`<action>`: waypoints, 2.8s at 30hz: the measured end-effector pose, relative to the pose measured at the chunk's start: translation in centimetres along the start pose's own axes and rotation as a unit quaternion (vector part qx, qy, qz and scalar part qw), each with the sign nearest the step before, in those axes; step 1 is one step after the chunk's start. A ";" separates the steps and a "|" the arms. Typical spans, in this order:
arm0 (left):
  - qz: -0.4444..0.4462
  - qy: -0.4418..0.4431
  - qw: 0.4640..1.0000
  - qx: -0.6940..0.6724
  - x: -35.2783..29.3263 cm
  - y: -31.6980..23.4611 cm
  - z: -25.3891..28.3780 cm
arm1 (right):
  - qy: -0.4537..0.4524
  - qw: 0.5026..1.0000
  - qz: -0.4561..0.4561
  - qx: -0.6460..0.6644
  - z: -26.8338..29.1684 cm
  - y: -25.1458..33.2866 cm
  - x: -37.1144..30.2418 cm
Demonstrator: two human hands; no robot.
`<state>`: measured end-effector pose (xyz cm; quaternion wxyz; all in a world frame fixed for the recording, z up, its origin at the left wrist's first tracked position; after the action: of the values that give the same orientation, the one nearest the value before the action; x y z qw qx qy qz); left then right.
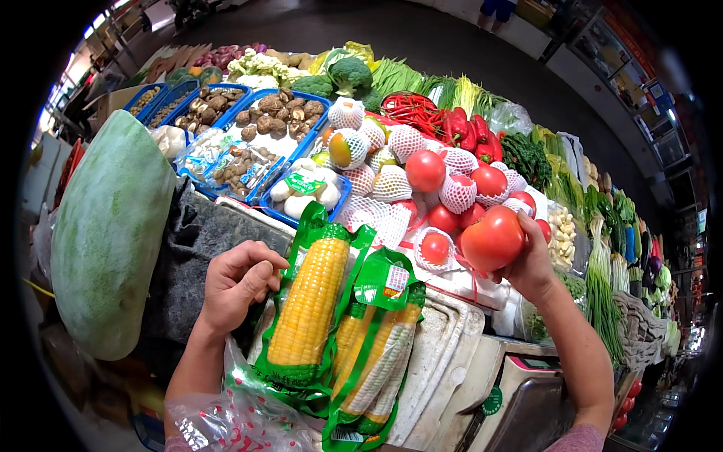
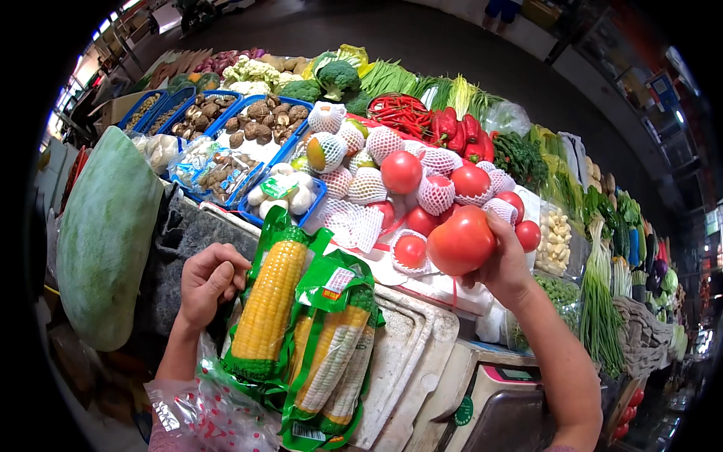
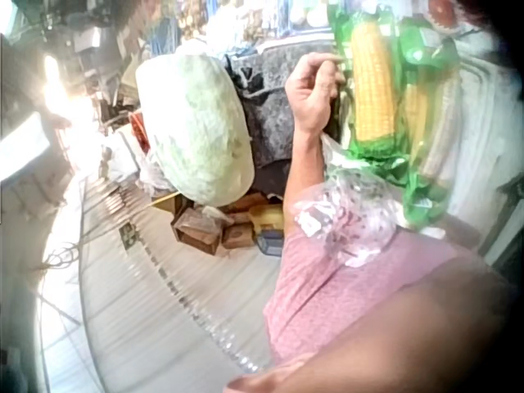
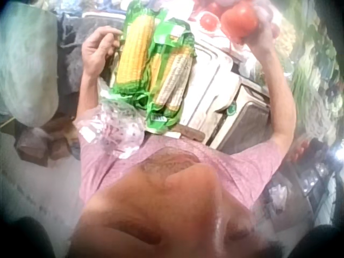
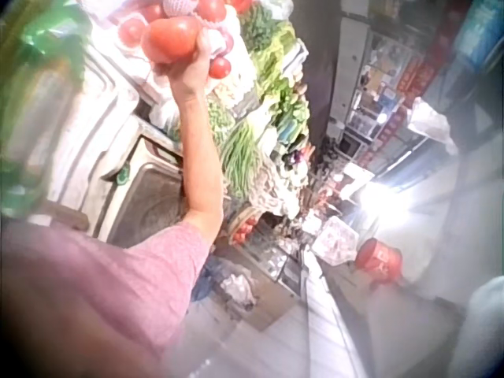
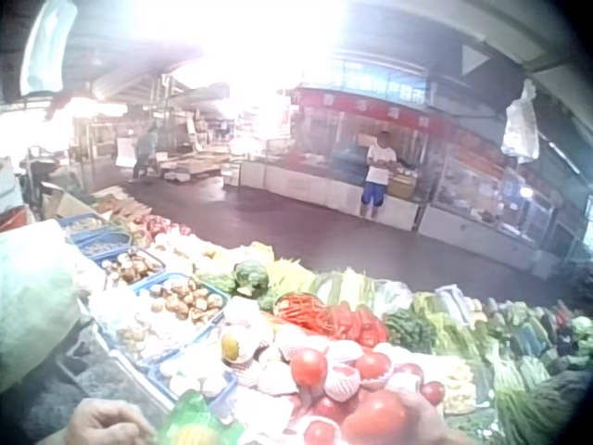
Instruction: The person selects tomatoes from a market stall, repeatedly picking them up, placing them on a digital scale, and then returning them to the display. They also handle packaged corn cobs and a plastic bag during the process.
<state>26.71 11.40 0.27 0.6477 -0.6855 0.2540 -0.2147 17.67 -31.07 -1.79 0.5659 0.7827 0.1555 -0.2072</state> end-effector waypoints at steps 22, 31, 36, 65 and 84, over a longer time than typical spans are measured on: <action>-0.151 -0.018 0.983 0.103 -7.0 -10.7 2.1 | -0.008 0.962 0.263 -0.068 -14.8 -3.1 -27.5; -0.123 0.037 0.987 -0.093 -27.7 -15.2 -10.4 | -0.002 0.956 0.252 -0.152 -20.5 -6.9 -30.3; 0.036 0.060 0.959 -0.275 -29.2 -7.4 -19.2 | 0.002 0.870 0.349 -0.350 -25.2 -9.2 -32.3; -0.053 0.000 0.997 -0.052 -33.5 -5.8 -19.3 | -0.002 0.908 0.389 -0.158 -30.9 -19.2 -32.5; -0.203 -0.340 0.916 0.059 -28.9 -7.2 -2.4 | 0.066 0.965 0.221 0.122 -28.5 -21.3 -33.8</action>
<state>3.23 27.90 8.65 0.6767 -0.7144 -0.1399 -0.1102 -17.52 2.31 5.39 0.4864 0.8727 -0.0107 -0.0418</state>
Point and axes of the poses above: each hand's wrist, its own x-axis towards the middle knuckle, its own z-axis out of the back of the hand, y = z × x, the point moved 6 cm from there along x, towards the middle knuckle, and after that the axes turned 7 degrees about y, right-handed, at the moved point
